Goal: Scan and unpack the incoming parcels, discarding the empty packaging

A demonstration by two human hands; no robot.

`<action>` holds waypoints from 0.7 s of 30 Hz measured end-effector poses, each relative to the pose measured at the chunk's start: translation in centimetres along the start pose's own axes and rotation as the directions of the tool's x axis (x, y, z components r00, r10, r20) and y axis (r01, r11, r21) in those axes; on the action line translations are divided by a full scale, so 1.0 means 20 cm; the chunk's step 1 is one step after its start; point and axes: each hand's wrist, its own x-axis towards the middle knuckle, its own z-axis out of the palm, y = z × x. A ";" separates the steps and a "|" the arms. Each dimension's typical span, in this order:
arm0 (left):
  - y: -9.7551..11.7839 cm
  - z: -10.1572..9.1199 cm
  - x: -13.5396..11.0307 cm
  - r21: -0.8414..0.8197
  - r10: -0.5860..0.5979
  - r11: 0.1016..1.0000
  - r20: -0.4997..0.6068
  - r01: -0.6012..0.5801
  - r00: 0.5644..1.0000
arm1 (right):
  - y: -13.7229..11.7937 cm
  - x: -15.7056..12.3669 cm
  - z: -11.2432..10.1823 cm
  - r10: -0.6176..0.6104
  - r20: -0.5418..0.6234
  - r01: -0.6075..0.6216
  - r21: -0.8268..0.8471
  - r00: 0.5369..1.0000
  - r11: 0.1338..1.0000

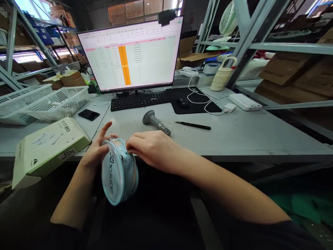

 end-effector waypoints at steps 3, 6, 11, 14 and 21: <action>-0.11 0.04 -0.01 0.056 0.100 0.995 -0.293 -0.088 0.951 | -0.03 -0.02 0.05 -0.021 -0.135 -0.020 -0.295 0.991 0.955; -0.17 0.13 -0.08 0.350 0.236 0.927 -0.268 -0.133 0.934 | 0.00 -0.01 0.11 0.008 -0.228 -0.129 -0.523 0.974 0.842; -0.04 0.27 -0.17 0.646 0.276 0.742 -0.052 -0.178 0.960 | 0.02 0.04 0.13 0.092 -0.239 -0.220 -0.590 0.967 0.777; 0.04 0.28 -0.16 0.625 0.244 0.774 -0.144 -0.103 0.959 | 0.02 0.07 0.10 0.239 -0.162 -0.288 -0.476 0.957 0.831; -0.01 0.24 -0.19 0.705 0.331 0.692 -0.119 -0.155 0.936 | 0.14 0.09 0.01 0.385 0.140 -0.406 0.179 0.912 0.896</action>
